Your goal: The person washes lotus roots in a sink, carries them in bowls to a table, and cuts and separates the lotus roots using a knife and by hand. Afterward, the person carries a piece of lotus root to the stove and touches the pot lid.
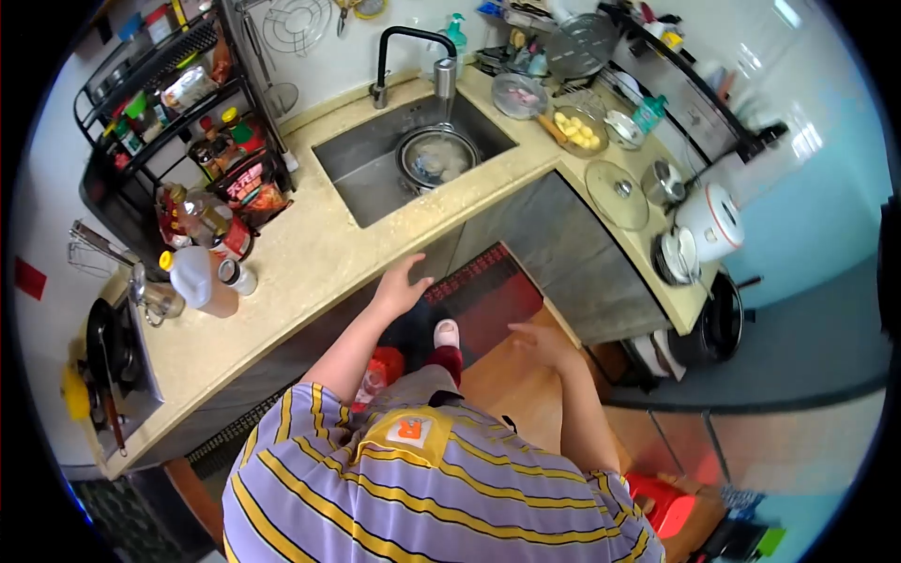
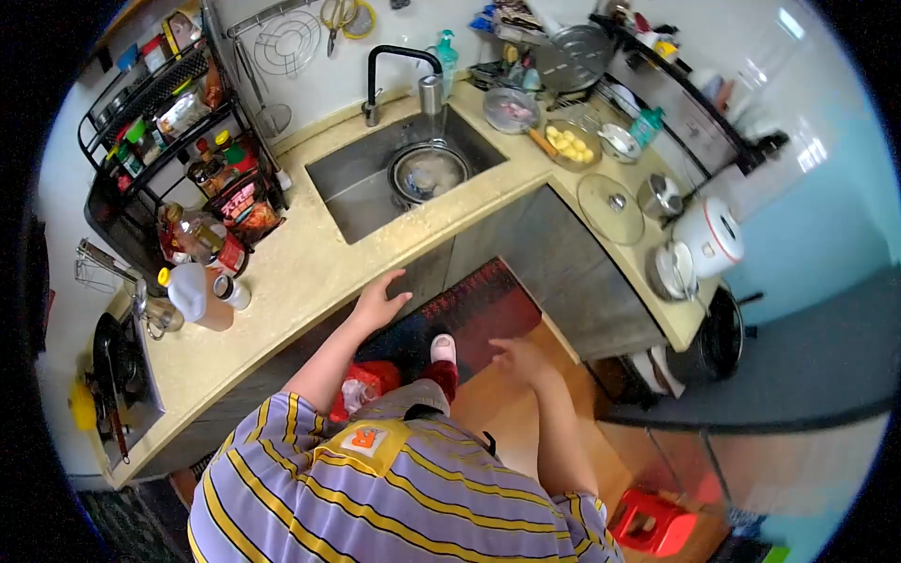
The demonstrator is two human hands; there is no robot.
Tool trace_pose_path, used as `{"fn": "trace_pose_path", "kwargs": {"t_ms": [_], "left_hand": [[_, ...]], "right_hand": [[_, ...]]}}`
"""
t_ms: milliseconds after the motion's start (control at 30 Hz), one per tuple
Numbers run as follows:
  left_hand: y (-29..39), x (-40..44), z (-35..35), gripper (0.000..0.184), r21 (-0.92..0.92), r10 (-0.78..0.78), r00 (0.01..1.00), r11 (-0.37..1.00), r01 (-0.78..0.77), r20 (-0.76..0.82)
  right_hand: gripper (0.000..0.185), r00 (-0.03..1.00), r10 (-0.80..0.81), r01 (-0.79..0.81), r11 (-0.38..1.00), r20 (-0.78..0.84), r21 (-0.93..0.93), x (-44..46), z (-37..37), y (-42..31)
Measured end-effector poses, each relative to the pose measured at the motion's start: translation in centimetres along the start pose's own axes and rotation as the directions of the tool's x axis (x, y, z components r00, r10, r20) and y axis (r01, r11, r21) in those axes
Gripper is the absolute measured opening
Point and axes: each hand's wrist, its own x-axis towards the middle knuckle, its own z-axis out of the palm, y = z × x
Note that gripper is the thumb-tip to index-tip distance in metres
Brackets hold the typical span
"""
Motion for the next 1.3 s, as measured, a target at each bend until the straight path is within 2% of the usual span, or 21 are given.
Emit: {"fn": "trace_pose_path", "kwargs": {"t_ms": [67, 100, 200, 233, 267, 333, 433, 500, 567, 633, 733, 767, 867, 900, 933, 1000, 1033, 1100, 1167, 1200, 1300], "left_hand": [[-2.1, 5.4, 1.8, 0.051, -0.14, -0.13, 0.991, 0.982, 0.124, -0.039], [-1.5, 7.8, 1.4, 0.053, -0.123, -0.174, 0.983, 0.978, 0.167, -0.05], [-5.3, 15.1, 2.6, 0.052, -0.128, -0.328, 0.944, 0.938, 0.321, -0.043], [-6.4, 17.2, 2.9, 0.051, -0.128, -0.364, 0.93, 0.926, 0.356, -0.044], [-6.8, 19.2, 3.2, 0.05, -0.125, -0.4, 0.916, 0.911, 0.393, -0.039], [-8.3, 23.7, 4.1, 0.049, -0.121, -0.46, 0.886, 0.884, 0.452, -0.051], [-11.5, 28.9, 6.1, 0.051, -0.062, -0.546, 0.836, 0.837, 0.543, -0.054], [-11.4, 32.3, 6.6, 0.055, -0.013, -0.62, 0.781, 0.784, 0.621, -0.071], [-16.0, 35.2, 9.4, 0.061, 0.033, -0.646, 0.738, 0.748, 0.663, -0.193], [-16.6, 37.5, 10.3, 0.068, 0.023, -0.659, 0.703, 0.725, 0.689, -0.268], [-18.8, 41.2, 11.9, 0.065, 0.082, -0.722, 0.639, 0.644, 0.761, -0.266], [-20.2, 42.0, 13.2, 0.063, 0.101, -0.716, 0.614, 0.621, 0.778, -0.331], [-23.7, 44.1, 14.8, 0.062, 0.086, -0.838, 0.504, 0.498, 0.863, -0.207], [-24.8, 44.1, 15.8, 0.061, 0.054, -0.84, 0.487, 0.489, 0.871, -0.241], [-26.5, 43.8, 16.3, 0.058, 0.208, -0.825, 0.547, 0.516, 0.831, -0.14], [-21.9, 44.2, 13.9, 0.05, 0.199, -0.828, 0.523, 0.488, 0.85, -0.201], [-22.6, 44.2, 14.0, 0.048, 0.439, -0.781, 0.592, 0.469, 0.766, -0.199], [-20.5, 44.0, 12.1, 0.051, 0.567, -0.677, 0.716, 0.527, 0.633, -0.17], [-17.1, 43.5, 9.7, 0.054, 0.628, -0.563, 0.812, 0.58, 0.519, -0.152], [-15.4, 43.3, 8.5, 0.057, 0.659, -0.501, 0.854, 0.596, 0.459, -0.142], [-13.7, 42.4, 6.8, 0.057, 0.568, -0.347, 0.905, 0.704, 0.426, -0.248]], "right_hand": [[0.039, 0.977, -0.194, 0.186, 0.978, -0.086, -0.099, 6.7, -4.3, 0.2], [0.036, 0.981, -0.181, 0.18, 0.984, -0.077, -0.016, 9.9, -6.4, -1.0], [0.033, 0.952, -0.303, 0.305, 0.951, -0.042, 0.053, 19.5, -11.5, -2.4], [0.031, 0.919, -0.389, 0.39, 0.921, -0.07, 0.008, 23.0, -12.6, -1.9], [0.032, 0.954, -0.298, 0.295, 0.953, -0.038, -0.068, 25.2, -14.4, -3.0], [0.032, 0.942, -0.323, 0.324, 0.946, -0.095, -0.009, 29.4, -16.1, -2.5], [0.031, 0.977, -0.214, 0.213, 0.972, 0.008, 0.102, 35.3, -17.7, -0.5], [0.031, 0.971, -0.223, 0.213, 0.969, 0.081, 0.123, 39.8, -18.4, 0.3], [0.031, 0.954, -0.256, 0.235, 0.961, 0.156, 0.144, 45.2, -18.5, 2.1], [0.031, 0.931, -0.296, 0.285, 0.955, 0.214, 0.083, 50.2, -18.9, 2.8], [0.03, 0.906, -0.325, 0.335, 0.942, 0.272, 0.011, 56.1, -18.9, 3.1], [0.03, 0.897, -0.343, 0.362, 0.932, 0.278, -0.018, 57.6, -19.1, 3.1], [0.03, 0.891, -0.287, 0.309, 0.951, 0.352, -0.007, 61.0, -18.7, 3.4], [0.03, 0.884, -0.268, 0.288, 0.958, 0.383, 0.005, 61.6, -18.6, 3.4], [0.03, 0.884, -0.267, 0.293, 0.956, 0.383, -0.012, 62.1, -18.5, 3.4], [0.028, 0.887, -0.268, 0.302, 0.953, 0.377, -0.034, 62.2, -18.6, 2.8], [0.036, 0.887, -0.263, 0.307, 0.95, 0.38, -0.059, 62.9, -17.8, 3.8], [0.048, 0.928, -0.26, 0.315, 0.93, 0.266, -0.192, 62.9, -17.4, 3.1], [0.068, 0.951, -0.217, 0.272, 0.925, 0.22, -0.266, 63.0, -16.6, 3.3], [0.071, 0.945, -0.275, 0.314, 0.916, 0.179, -0.25, 63.2, -16.1, 3.3], [0.078, 0.888, -0.46, 0.452, 0.869, 0.007, -0.204, 63.6, -13.8, 2.7]]}}
